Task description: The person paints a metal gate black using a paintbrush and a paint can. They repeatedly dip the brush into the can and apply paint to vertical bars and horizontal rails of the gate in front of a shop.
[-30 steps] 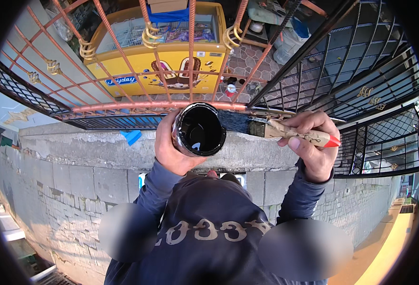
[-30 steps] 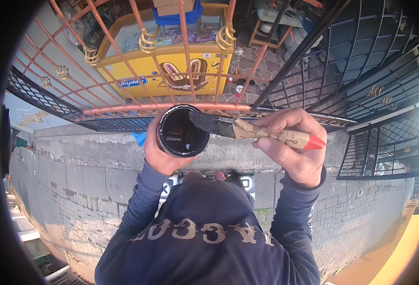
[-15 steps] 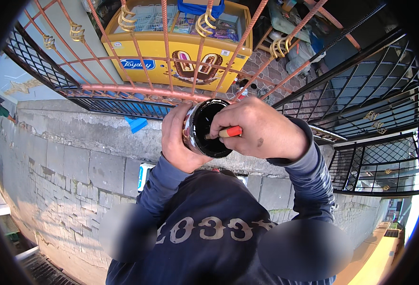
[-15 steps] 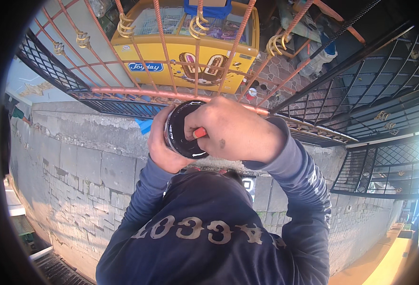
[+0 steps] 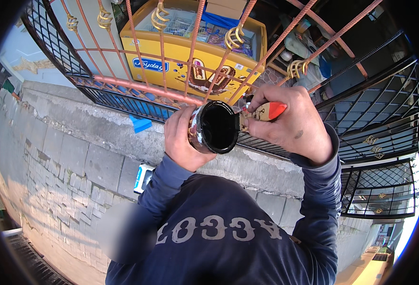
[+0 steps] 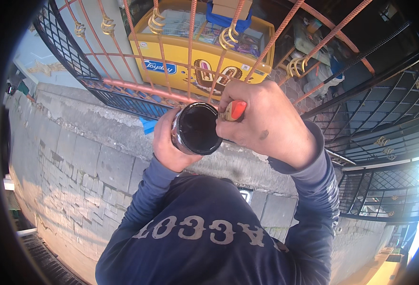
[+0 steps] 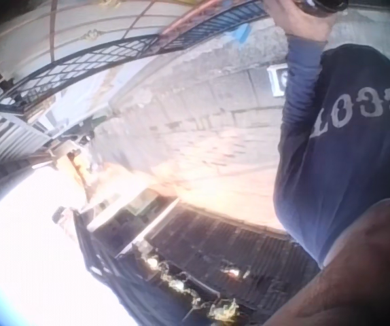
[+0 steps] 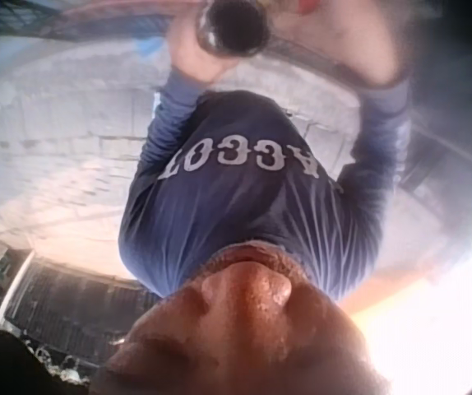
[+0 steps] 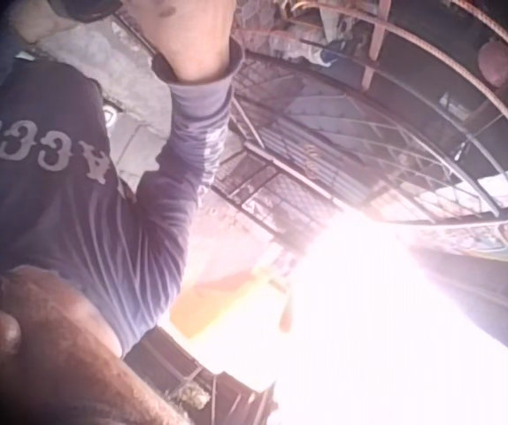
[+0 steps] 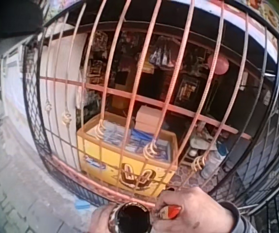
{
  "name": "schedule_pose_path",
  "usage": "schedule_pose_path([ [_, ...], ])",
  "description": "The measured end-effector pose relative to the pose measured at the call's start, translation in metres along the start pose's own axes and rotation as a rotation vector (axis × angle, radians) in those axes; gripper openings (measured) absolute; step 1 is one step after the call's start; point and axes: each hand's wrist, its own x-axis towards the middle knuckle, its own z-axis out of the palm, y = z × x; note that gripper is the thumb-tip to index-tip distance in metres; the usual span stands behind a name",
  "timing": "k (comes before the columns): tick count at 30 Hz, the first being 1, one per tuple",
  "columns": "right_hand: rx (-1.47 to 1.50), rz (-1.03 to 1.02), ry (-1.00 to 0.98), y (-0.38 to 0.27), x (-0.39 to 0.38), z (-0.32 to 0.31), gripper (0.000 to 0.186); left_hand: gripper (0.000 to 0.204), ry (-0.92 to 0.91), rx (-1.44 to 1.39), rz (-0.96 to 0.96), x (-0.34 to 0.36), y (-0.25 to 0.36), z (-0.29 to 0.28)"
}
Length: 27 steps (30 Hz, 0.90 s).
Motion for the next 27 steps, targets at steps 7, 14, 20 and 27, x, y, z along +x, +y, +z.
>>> schedule_pose_path([
  [7, -0.041, -0.004, 0.007, 0.005, -0.002, -0.001, 0.020, 0.108, -0.026, 0.020, -0.006, 0.000, -0.001, 0.002],
  [14, -0.018, -0.047, -0.003, 0.015, -0.004, 0.007, 0.021, 0.108, -0.039, -0.052, -0.014, 0.000, -0.004, 0.014],
  [20, 0.037, -0.022, 0.116, 0.025, -0.016, -0.009, 0.019, 0.109, -0.058, -0.077, -0.025, -0.001, -0.006, 0.020],
  [27, 0.186, -0.296, -0.284, 0.044, -0.015, -0.006, 0.019, 0.108, -0.098, -0.129, -0.010, 0.006, -0.003, 0.025],
])
